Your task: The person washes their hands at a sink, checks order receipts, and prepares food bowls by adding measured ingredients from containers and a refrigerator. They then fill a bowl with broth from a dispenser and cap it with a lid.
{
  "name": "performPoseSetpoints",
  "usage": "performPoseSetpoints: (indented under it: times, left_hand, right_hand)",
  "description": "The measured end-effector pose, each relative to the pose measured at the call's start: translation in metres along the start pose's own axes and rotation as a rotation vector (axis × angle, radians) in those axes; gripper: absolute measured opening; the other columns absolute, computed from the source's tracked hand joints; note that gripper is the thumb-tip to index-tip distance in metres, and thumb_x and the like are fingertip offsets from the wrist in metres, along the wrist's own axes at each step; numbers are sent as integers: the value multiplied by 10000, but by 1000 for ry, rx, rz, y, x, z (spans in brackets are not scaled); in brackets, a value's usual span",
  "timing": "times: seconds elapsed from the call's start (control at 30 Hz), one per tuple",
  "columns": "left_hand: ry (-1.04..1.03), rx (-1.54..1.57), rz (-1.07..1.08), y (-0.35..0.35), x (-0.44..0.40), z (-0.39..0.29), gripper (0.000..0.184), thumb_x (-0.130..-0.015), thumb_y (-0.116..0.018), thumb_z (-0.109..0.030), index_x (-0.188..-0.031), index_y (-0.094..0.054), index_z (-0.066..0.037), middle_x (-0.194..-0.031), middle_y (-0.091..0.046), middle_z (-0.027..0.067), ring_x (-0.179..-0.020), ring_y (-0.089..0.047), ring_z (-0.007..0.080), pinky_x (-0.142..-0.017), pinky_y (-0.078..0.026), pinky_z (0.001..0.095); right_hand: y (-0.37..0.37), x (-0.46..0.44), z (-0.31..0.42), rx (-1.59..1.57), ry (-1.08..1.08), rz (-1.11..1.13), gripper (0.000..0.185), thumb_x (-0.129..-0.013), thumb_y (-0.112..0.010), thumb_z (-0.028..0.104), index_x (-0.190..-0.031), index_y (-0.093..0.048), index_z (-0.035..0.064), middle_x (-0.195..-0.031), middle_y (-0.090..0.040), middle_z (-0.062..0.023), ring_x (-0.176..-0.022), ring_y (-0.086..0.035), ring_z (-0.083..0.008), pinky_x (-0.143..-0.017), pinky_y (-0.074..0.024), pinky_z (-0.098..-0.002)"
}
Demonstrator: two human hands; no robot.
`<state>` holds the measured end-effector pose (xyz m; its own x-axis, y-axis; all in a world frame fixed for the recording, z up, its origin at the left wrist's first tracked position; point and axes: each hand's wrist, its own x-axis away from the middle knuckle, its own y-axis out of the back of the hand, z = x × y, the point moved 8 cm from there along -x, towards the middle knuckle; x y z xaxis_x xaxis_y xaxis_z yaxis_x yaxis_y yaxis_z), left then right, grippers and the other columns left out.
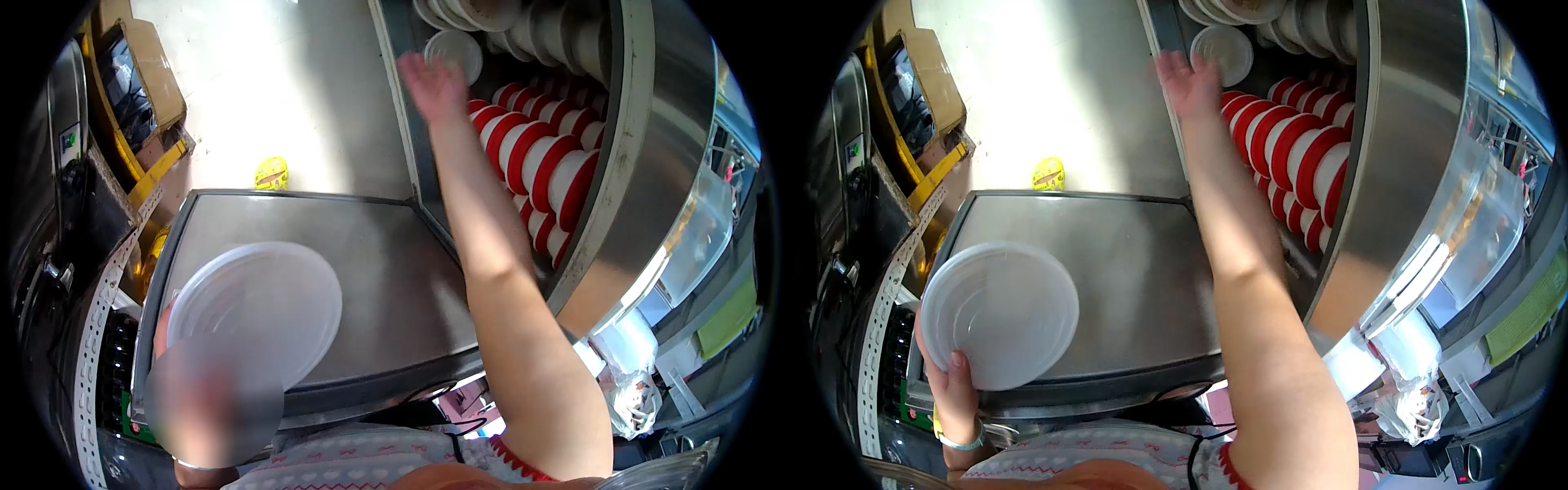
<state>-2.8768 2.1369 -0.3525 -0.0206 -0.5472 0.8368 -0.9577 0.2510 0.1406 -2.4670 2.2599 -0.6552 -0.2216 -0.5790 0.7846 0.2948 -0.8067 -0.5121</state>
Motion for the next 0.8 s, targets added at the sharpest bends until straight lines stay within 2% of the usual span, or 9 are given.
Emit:
performPoseSetpoints:
  times: [0.03,0.1,0.17,0.37,0.43,0.5,0.63,0.73,0.8]
  left_hand:
    - [0,-8,-4,1,1,2,810,-900,-577,-452,-1476,-215,-12,-1451,-336,144,-1319,-346,260,-1106,-235,407]
    - [-3,-28,17,2,3,8,834,-892,-573,-481,-1476,-210,-9,-1455,-328,145,-1321,-344,263,-1105,-237,410]
    - [-5,-40,42,1,1,12,850,-886,-572,-500,-1475,-208,-7,-1457,-323,146,-1322,-344,265,-1104,-239,412]
    - [-96,-90,20,4,3,12,826,-860,-582,-466,-1438,-235,12,-1449,-325,180,-1300,-385,305,-1084,-285,430]
    - [-141,-85,-18,7,3,13,817,-867,-581,-459,-1440,-236,11,-1437,-344,172,-1302,-382,299,-1088,-280,427]
    - [-153,-76,-64,11,2,17,814,-861,-592,-448,-1439,-245,9,-1429,-357,165,-1306,-378,287,-1091,-276,419]
    - [-307,83,-148,22,-6,15,782,-851,-621,-394,-1429,-284,11,-1403,-395,148,-1308,-375,258,-1101,-260,389]
    - [-438,163,-202,31,-12,15,660,-895,-583,-291,-1414,-320,21,-1408,-395,147,-1307,-372,251,-1104,-249,373]
    - [-509,313,-147,31,-4,-3,657,-933,-556,-324,-1430,-285,10,-1421,-383,152,-1307,-378,242,-1096,-265,364]
  right_hand:
    - [-4,-27,25,-183,24,-32,579,-1019,-338,385,-1503,-146,131,-1526,-171,-183,-1346,-322,-369,-1069,-368,-534]
    - [-31,-44,72,41,249,-100,549,-1020,-353,347,-1482,-193,96,-1482,-263,-198,-1312,-373,-373,-1057,-402,-508]
    - [-46,-90,106,249,293,46,508,-1024,-313,358,-1430,-293,53,-1433,-366,-168,-1287,-416,-360,-1018,-437,-557]
    - [-37,-97,106,240,362,87,525,-1012,-387,314,-1435,-252,33,-1355,-416,-198,-1253,-451,-333,-1012,-474,-442]
    - [-24,-58,75,138,401,-86,464,-1017,-368,320,-1388,-351,43,-1366,-444,-153,-1241,-477,-302,-1010,-473,-464]
    - [-8,-13,39,104,485,-240,469,-1010,-406,314,-1390,-347,44,-1369,-442,-153,-1239,-481,-287,-1015,-472,-423]
    - [9,97,-30,12,317,-352,451,-1017,-390,251,-1400,-324,21,-1372,-435,-163,-1247,-478,-275,-1043,-449,-375]
    - [-11,200,-42,251,69,-168,431,-1011,-374,204,-1384,-337,-9,-1353,-461,-163,-1241,-489,-254,-1038,-446,-357]
    - [-38,277,-19,377,-38,-110,385,-992,-385,174,-1325,-395,-19,-1277,-530,-157,-1172,-547,-234,-1002,-469,-356]
